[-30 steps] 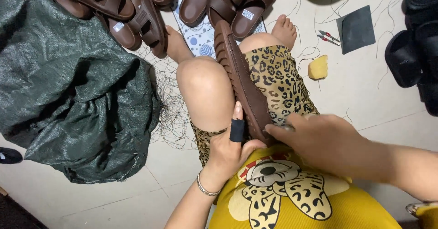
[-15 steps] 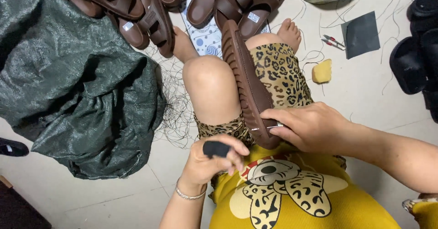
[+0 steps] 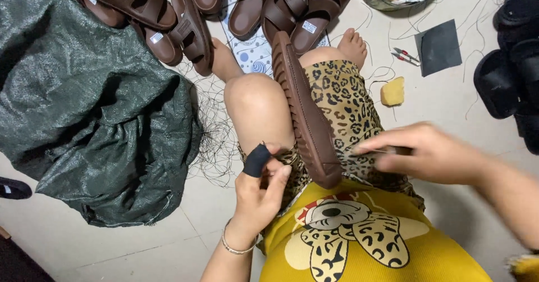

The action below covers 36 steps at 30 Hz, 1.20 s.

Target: Hand-sewing the sole of a brown sandal using a needle and thread while sitting on the floor.

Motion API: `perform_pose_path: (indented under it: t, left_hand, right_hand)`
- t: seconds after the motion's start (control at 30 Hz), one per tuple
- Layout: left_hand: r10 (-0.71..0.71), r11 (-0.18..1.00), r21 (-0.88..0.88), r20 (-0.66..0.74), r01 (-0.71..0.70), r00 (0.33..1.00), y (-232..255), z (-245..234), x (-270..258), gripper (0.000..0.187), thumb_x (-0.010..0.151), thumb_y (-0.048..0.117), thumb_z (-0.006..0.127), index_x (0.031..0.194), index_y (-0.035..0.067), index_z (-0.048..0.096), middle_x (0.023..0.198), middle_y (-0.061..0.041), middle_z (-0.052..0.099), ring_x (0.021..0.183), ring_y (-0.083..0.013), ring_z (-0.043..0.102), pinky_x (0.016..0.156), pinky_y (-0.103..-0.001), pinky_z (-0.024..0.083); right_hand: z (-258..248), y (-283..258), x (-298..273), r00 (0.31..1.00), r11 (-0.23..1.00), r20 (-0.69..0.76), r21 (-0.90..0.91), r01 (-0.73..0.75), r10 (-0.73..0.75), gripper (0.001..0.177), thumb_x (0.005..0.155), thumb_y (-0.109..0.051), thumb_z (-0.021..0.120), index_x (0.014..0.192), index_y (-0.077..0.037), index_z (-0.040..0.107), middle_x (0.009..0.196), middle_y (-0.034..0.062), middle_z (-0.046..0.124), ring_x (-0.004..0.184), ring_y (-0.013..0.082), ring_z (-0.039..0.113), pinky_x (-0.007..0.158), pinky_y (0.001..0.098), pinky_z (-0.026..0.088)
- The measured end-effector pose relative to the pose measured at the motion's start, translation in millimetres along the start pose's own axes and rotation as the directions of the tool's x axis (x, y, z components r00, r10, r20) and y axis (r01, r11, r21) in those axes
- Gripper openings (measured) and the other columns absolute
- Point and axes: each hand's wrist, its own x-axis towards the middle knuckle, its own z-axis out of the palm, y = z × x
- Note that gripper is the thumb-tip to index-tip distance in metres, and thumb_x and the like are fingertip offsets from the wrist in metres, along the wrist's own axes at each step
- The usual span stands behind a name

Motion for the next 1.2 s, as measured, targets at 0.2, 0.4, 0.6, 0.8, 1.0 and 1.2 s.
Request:
perform_pose_path:
  t: [0.2, 0.4, 0.6, 0.8, 1.0, 1.2]
  left_hand:
    - [-0.006, 0.999, 0.042, -0.023, 0.007, 1.000, 2.1, -6.6, -0.9, 0.038, 0.092, -0.002, 0.068, 0.128, 0.000, 0.058, 0.074, 0.000, 0.059, 0.066, -0.0107, 0.055, 0.071, -0.025, 0.054]
    - [-0.125, 0.990, 0.070, 0.017, 0.124, 0.992, 3.4, -9.3, -1.7, 0.034, 0.087, -0.001, 0.071, 0.121, 0.001, 0.066, 0.065, 0.004, 0.053, 0.057, -0.0081, 0.046, 0.057, -0.021, 0.044]
    - [0.161, 0.887, 0.437, 0.009, -0.148, 0.987, -0.7, -9.0, 4.7, 0.016, 0.091, 0.002, 0.064, 0.106, 0.001, 0.069, 0.090, -0.009, 0.078, 0.063, -0.0166, 0.068, 0.059, -0.026, 0.055]
    - [0.303, 0.290, 0.944, -0.245, 0.156, 0.921, -74.4, -93.6, -15.6, 0.031, 0.083, -0.002, 0.077, 0.113, 0.003, 0.076, 0.121, -0.015, 0.068, 0.098, -0.0316, 0.065, 0.074, -0.037, 0.056]
    - [-0.168, 0.971, 0.188, 0.109, 0.145, 0.980, 8.1, -6.7, -7.3, 0.027, 0.087, 0.011, 0.067, 0.112, 0.003, 0.072, 0.103, -0.008, 0.080, 0.084, -0.0200, 0.075, 0.077, -0.029, 0.059]
    - [0.094, 0.959, -0.279, 0.459, 0.043, 0.884, 16.8, 9.3, -3.2, 0.038, 0.098, 0.031, 0.065, 0.119, -0.001, 0.068, 0.079, 0.005, 0.043, 0.064, -0.0078, 0.036, 0.060, -0.023, 0.035]
  right_hand:
    - [22.1, -37.3, 3.4, 0.761, 0.742, 0.171, 0.429, 0.515, -0.626, 0.008, 0.086, -0.003, 0.070, 0.078, -0.003, 0.067, 0.091, 0.0033, 0.074, 0.081, 0.0178, 0.069, 0.077, 0.0309, 0.060]
    - [33.4, -34.7, -10.8, 0.718, 0.523, -0.093, -0.750, 0.405, -0.689, 0.050, 0.069, -0.009, 0.072, 0.117, 0.004, 0.064, 0.076, 0.0078, 0.070, 0.049, 0.0162, 0.062, 0.041, 0.0288, 0.052]
    - [62.1, -4.1, 33.7, 0.497, 0.804, -0.650, -0.335, 0.490, -0.574, 0.012, 0.083, 0.009, 0.070, 0.090, -0.001, 0.070, 0.082, 0.0084, 0.073, 0.057, 0.0109, 0.062, 0.047, 0.0212, 0.048]
    - [-92.3, 265.5, 16.9, 0.441, 0.901, -0.897, 0.222, 0.373, 0.038, 0.028, 0.131, -0.042, 0.031, 0.125, -0.021, 0.047, 0.088, -0.0128, 0.034, 0.075, -0.0022, 0.026, 0.070, 0.0162, 0.021]
    - [-11.0, 67.5, 15.5, 0.519, 0.880, -0.773, -0.104, 0.464, -0.365, 0.021, 0.110, 0.011, 0.052, 0.131, 0.009, 0.055, 0.128, 0.0201, 0.057, 0.104, 0.0245, 0.057, 0.092, 0.0339, 0.053]
    - [38.2, -4.1, 3.2, 0.899, 0.874, -0.087, -0.295, 0.387, -0.428, 0.039, 0.086, -0.031, 0.069, 0.121, -0.014, 0.072, 0.110, 0.0027, 0.081, 0.077, 0.0228, 0.082, 0.064, 0.0350, 0.065]
